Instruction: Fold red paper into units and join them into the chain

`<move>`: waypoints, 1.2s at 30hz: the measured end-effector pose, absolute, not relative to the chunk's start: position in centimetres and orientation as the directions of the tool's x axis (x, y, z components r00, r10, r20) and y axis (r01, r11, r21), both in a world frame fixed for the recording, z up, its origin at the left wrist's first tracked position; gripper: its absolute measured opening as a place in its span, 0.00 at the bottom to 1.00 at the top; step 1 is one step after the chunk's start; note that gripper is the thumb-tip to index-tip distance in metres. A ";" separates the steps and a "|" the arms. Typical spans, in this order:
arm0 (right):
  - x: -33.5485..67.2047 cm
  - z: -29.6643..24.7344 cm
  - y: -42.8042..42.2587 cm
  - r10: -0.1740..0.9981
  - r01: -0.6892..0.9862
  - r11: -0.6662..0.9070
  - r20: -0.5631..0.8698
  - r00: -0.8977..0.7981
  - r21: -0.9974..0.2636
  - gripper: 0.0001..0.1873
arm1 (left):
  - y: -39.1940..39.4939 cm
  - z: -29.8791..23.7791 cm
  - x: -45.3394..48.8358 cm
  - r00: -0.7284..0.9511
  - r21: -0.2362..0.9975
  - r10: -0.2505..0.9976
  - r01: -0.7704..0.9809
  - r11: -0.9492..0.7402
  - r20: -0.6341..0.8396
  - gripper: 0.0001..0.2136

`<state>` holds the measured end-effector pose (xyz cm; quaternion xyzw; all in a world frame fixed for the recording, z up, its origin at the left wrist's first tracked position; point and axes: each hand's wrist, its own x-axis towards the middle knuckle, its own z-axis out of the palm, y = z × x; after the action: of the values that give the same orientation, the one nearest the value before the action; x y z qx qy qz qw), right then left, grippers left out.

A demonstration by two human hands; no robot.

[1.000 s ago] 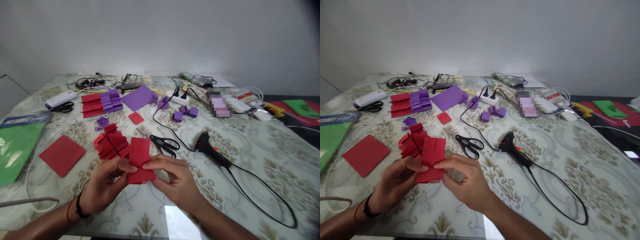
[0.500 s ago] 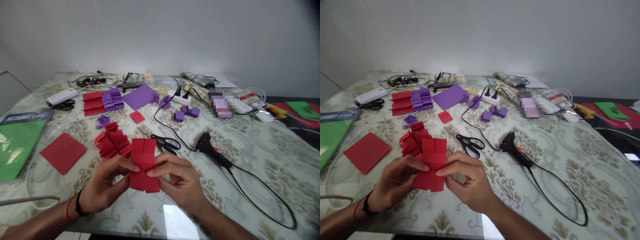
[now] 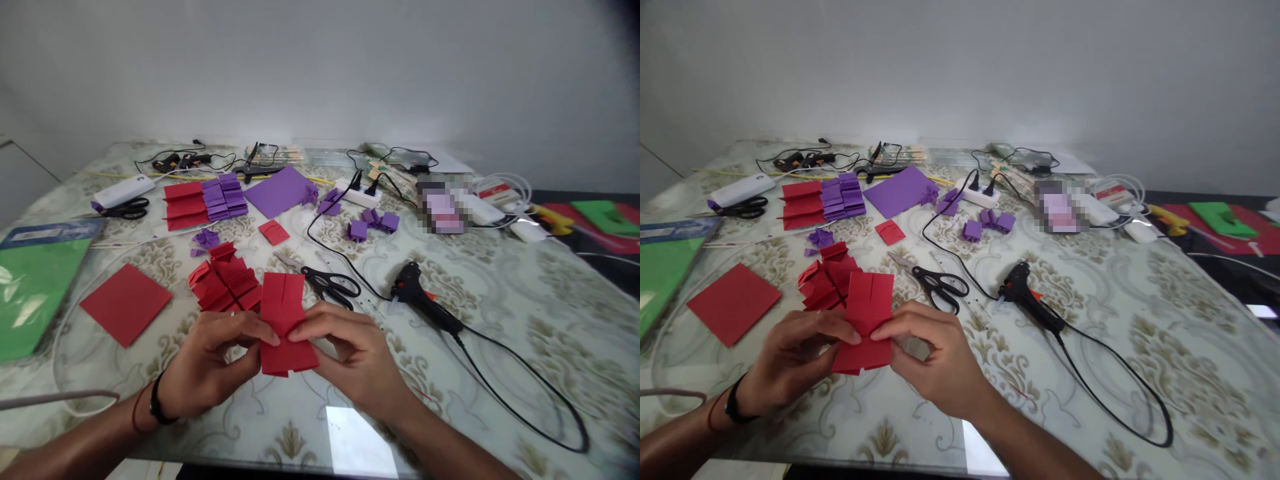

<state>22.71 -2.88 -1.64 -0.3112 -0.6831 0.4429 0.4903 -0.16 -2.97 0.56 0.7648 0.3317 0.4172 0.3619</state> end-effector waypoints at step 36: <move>21.6 -1.2 -2.9 0.966 0.019 -0.028 -0.032 -0.257 -0.999 0.08 | -3.3 -1.0 1.0 0.180 0.907 0.950 0.296 -0.301 0.256 0.11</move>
<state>21.62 -2.89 -1.24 -0.4422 -0.5570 0.5642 0.4194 1.05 -3.32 -0.95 0.6738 0.4622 0.4431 0.3688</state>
